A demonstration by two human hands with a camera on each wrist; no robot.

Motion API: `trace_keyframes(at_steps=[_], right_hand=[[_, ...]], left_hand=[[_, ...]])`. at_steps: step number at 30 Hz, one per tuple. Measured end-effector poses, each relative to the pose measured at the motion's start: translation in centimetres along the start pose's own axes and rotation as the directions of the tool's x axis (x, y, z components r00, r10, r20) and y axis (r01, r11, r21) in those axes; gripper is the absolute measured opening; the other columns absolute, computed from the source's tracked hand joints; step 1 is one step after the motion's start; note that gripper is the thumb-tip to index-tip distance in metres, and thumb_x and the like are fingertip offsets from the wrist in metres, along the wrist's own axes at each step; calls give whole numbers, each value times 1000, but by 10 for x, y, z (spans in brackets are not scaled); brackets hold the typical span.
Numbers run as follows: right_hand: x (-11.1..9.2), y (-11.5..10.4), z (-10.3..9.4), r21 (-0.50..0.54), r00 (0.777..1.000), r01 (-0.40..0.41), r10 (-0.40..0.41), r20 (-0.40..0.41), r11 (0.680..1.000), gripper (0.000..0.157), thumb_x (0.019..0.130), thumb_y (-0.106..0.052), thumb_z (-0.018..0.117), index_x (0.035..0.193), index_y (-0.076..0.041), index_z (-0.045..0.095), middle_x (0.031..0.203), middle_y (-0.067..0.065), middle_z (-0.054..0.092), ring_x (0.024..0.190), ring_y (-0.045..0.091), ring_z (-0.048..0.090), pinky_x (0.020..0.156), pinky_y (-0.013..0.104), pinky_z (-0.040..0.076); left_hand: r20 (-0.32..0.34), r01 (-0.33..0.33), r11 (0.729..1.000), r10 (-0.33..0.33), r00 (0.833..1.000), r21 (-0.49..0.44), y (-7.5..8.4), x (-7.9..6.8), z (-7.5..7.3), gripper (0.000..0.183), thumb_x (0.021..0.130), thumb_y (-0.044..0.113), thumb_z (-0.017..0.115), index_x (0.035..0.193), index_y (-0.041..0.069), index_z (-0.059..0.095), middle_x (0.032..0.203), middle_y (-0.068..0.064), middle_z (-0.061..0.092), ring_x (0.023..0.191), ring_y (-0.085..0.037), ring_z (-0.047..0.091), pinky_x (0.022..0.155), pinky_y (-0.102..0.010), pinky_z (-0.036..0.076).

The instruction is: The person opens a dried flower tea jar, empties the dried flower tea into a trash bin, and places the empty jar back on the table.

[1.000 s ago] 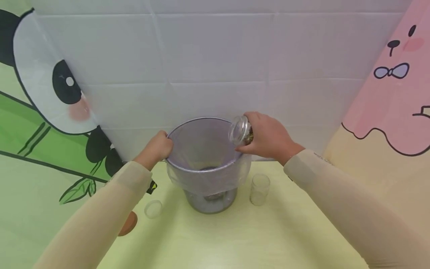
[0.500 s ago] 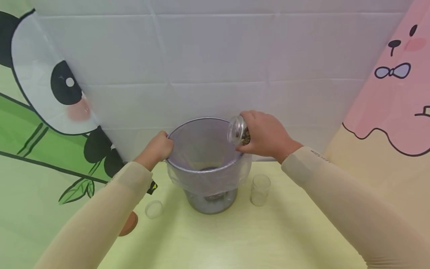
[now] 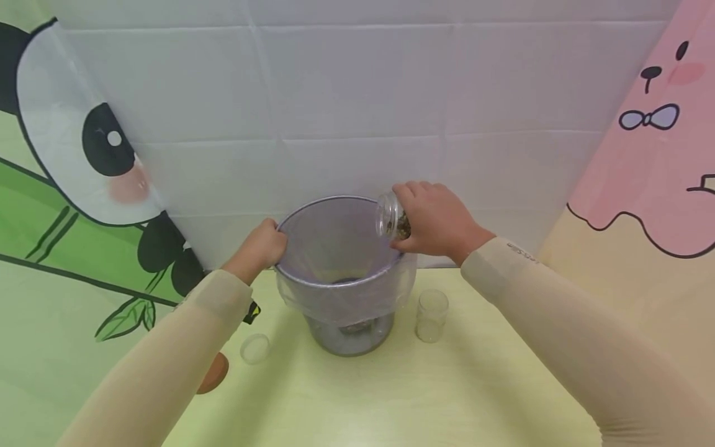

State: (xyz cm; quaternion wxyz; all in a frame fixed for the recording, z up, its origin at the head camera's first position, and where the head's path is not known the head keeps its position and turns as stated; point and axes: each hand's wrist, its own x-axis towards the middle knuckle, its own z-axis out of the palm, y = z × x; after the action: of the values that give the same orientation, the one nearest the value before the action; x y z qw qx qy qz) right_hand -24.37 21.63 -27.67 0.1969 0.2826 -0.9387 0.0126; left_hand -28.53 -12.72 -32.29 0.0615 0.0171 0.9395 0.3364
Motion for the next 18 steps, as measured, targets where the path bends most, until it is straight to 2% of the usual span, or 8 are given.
trace_keyframes(at_steps=[7, 18], right_hand=[[4, 0, -4, -50, 999, 26, -24, 28, 998, 96, 73, -50, 88, 143, 3, 48, 134, 19, 58, 121, 41, 57, 103, 57, 43], [10, -3, -15, -108, 996, 65, -58, 65, 992, 98, 75, -49, 88, 146, 3, 46, 138, 20, 56, 127, 41, 53, 107, 57, 41]], left_hand=[[5, 4, 1000, -4, 1000, 14, -1, 1, 1, 58, 103, 19, 28, 153, -10, 24, 122, -24, 53, 107, -35, 54, 106, -52, 41], [-2, 0, 1000, 0, 1000, 9, -2, 1, 1, 57, 103, 19, 27, 152, -10, 25, 122, -23, 53, 108, -36, 53, 104, -51, 41]])
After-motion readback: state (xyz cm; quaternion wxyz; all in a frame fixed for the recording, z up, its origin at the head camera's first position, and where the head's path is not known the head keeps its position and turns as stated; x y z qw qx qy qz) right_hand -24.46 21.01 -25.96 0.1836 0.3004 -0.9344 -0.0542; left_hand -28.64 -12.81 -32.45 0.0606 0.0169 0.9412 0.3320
